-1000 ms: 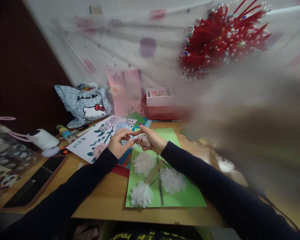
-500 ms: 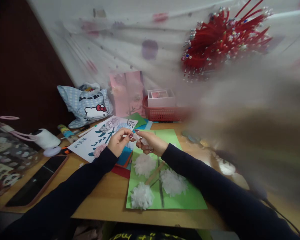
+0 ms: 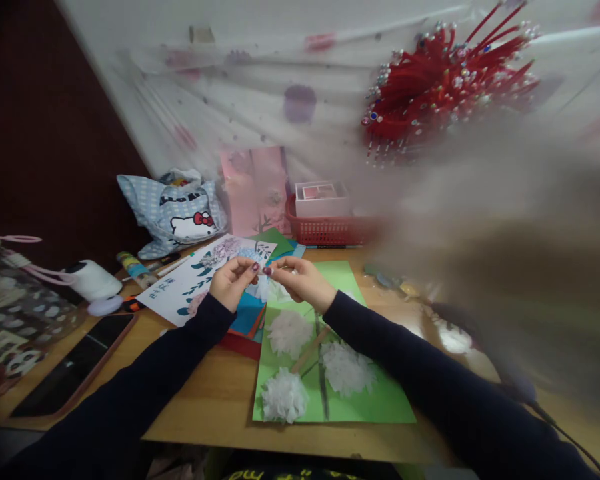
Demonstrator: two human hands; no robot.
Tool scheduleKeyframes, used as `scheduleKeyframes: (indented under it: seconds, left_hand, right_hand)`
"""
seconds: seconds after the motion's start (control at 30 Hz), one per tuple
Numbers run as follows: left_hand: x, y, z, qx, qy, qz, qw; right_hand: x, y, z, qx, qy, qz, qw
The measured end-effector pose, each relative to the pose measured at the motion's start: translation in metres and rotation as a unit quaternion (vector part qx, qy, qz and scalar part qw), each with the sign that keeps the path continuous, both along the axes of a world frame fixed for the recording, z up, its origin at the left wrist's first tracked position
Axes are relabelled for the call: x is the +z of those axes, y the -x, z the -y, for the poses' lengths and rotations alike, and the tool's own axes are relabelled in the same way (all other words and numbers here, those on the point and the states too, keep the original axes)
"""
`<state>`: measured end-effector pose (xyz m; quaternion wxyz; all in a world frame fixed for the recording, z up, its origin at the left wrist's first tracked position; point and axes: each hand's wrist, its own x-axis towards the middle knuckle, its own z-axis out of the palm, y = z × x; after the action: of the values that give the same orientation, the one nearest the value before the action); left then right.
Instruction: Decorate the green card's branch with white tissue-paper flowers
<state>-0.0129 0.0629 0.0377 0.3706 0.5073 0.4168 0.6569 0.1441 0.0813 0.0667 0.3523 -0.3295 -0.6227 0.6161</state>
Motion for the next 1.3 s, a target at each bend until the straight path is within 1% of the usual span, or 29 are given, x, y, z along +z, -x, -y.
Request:
scheduleKeyframes:
  seconds: [0.07, 0.1, 0.2, 0.3, 0.43, 0.53, 0.6, 0.67, 0.77, 0.83, 0.97, 1.1, 1.3]
  left_hand:
    - [0.001, -0.001, 0.001, 0.001, 0.006, -0.001, 1.0]
    - [0.002, -0.001, 0.001, -0.004, 0.014, 0.006, 1.0]
    - [0.002, 0.0, 0.0, -0.046, 0.05, 0.035, 0.997]
    - [0.001, 0.001, -0.002, -0.085, 0.077, 0.033, 0.993]
    - [-0.003, 0.003, -0.003, -0.06, 0.087, 0.021, 0.994]
    - [-0.003, 0.004, -0.004, -0.054, 0.088, 0.028, 0.994]
    - [-0.003, 0.004, -0.004, -0.058, 0.085, 0.037, 0.994]
    - [-0.002, 0.003, -0.003, -0.062, 0.081, 0.04, 0.994]
    - [0.0, 0.002, -0.001, -0.074, 0.069, 0.021, 0.995]
    - [0.002, 0.002, 0.0, -0.091, 0.054, 0.003, 0.994]
    - [0.004, 0.001, 0.003, -0.136, 0.043, -0.024, 0.989]
    - [0.004, -0.001, 0.006, -0.184, 0.05, -0.041, 0.981]
    - [0.008, -0.006, 0.01, -0.203, 0.048, -0.031, 0.977]
  right_hand:
    - [-0.001, 0.0, 0.0, -0.011, -0.029, 0.022, 0.999]
    - [-0.001, -0.001, 0.0, -0.017, -0.031, 0.023, 0.999]
    - [-0.001, -0.001, -0.001, -0.019, 0.006, -0.011, 1.0]
    - [0.0, -0.001, -0.002, -0.011, 0.042, -0.049, 0.998]
    - [0.001, -0.001, -0.002, -0.014, 0.054, -0.073, 0.996]
    - [0.001, -0.001, -0.002, -0.038, 0.05, -0.084, 0.994]
    - [0.002, -0.002, -0.002, -0.06, 0.034, -0.101, 0.992]
    - [0.003, -0.003, -0.001, -0.067, -0.002, -0.102, 0.993]
    - [0.002, -0.004, 0.001, -0.039, -0.064, -0.062, 0.995]
    - [0.001, -0.005, 0.002, -0.01, -0.086, -0.034, 0.996]
    - [0.0, -0.006, 0.003, 0.039, -0.093, 0.0, 0.995]
    - [0.001, -0.007, 0.003, 0.066, -0.102, 0.025, 0.992]
    - [0.003, -0.007, 0.004, 0.072, -0.095, 0.031, 0.992]
